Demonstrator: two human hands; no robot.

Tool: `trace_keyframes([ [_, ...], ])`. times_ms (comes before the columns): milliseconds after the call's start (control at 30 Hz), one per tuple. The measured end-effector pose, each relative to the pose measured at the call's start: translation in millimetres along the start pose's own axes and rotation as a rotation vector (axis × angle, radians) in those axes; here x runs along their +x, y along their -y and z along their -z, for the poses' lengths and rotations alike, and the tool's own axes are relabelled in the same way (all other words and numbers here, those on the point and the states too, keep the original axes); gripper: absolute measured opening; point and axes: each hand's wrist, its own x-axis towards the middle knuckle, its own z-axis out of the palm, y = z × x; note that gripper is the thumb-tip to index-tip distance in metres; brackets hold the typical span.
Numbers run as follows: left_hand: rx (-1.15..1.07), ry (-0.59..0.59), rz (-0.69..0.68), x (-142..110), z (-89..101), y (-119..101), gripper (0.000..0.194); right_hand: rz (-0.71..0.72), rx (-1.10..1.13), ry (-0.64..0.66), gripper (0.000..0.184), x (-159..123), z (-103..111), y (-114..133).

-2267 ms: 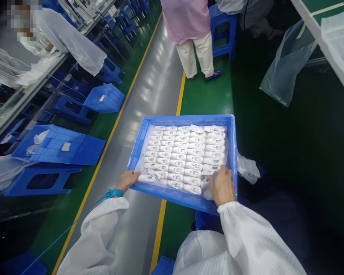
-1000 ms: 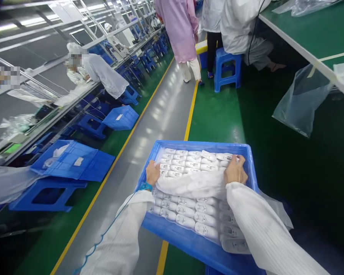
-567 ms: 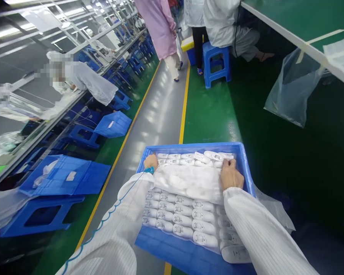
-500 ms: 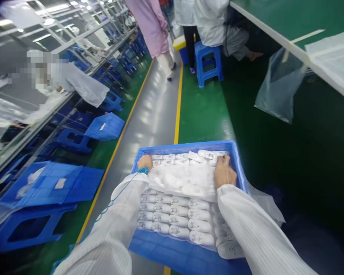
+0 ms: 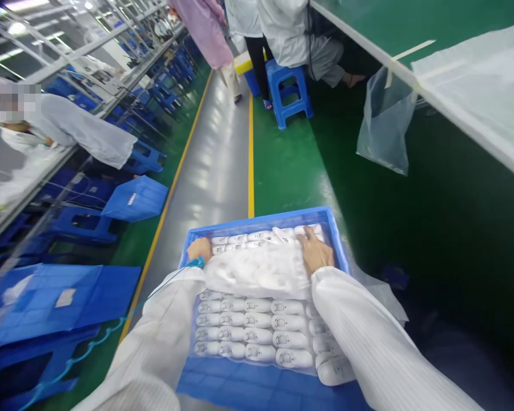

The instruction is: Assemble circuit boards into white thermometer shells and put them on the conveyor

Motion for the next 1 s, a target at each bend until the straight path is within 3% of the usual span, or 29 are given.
trace_keyframes([
  [200,0.051,-0.119,0.033,2,0.7,3,0.032,0.071,0.047,-0.004,0.055,-8,-5,-4],
  [367,0.007,-0.298,0.0,-37,-0.8,31,0.031,0.087,0.076,-0.002,0.054,-14,-9,-4],
  [500,-0.072,-0.413,-0.051,-66,-12.9,49,0.032,0.051,0.086,-0.028,0.046,-19,-9,-6],
  [633,-0.168,-0.402,-0.117,-85,-30.7,65,0.027,-0.049,0.086,-0.089,0.042,-21,-5,-6],
  [800,-0.235,-0.39,-0.137,-118,-52.8,98,0.021,-0.207,0.062,-0.145,0.048,-16,0,2],
  [1000,-0.272,-0.379,-0.089,-149,-72.5,126,0.021,-0.215,0.031,-0.105,0.049,1,1,4],
])
